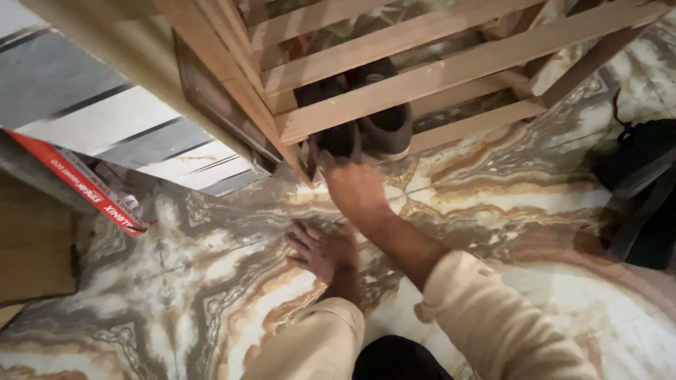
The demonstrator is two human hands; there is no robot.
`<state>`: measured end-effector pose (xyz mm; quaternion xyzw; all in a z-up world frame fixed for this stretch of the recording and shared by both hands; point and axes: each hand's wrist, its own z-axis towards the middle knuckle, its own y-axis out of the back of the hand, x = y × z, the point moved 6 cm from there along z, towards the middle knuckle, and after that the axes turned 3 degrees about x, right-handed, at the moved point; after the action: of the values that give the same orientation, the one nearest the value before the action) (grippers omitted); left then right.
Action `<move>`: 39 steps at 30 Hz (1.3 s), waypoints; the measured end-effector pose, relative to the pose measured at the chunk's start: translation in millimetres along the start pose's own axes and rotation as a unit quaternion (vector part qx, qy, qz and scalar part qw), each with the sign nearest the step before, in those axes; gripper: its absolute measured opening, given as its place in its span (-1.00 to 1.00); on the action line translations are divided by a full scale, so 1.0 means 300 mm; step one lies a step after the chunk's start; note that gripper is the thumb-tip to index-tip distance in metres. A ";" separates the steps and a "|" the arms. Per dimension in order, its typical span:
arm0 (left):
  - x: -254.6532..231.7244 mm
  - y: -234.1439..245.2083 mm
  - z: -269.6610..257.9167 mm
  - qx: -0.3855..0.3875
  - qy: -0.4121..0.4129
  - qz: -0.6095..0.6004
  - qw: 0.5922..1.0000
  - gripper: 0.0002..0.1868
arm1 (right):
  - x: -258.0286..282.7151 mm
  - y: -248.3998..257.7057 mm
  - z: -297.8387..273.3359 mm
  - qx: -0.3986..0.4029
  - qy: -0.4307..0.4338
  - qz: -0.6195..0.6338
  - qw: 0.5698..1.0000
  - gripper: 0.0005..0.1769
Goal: The person removes various shoes and sandals from a wooden shoe rack and places them on the floor. They then pick up the footwear from the floor and place them back onto the rack, repeating this process for multiple pairs.
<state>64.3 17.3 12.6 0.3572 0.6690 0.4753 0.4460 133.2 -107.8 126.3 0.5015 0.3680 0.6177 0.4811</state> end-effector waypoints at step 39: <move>0.082 -0.153 -0.010 -0.291 -0.137 0.098 0.942 -0.17 | -1.947 0.397 -1.364 -0.152 -0.440 -0.112 0.878 -0.78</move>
<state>50.6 25.1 -37.0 0.3370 0.3955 0.6370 0.5694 -272.4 -690.8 -9.6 0.5976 0.0743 0.3237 0.7298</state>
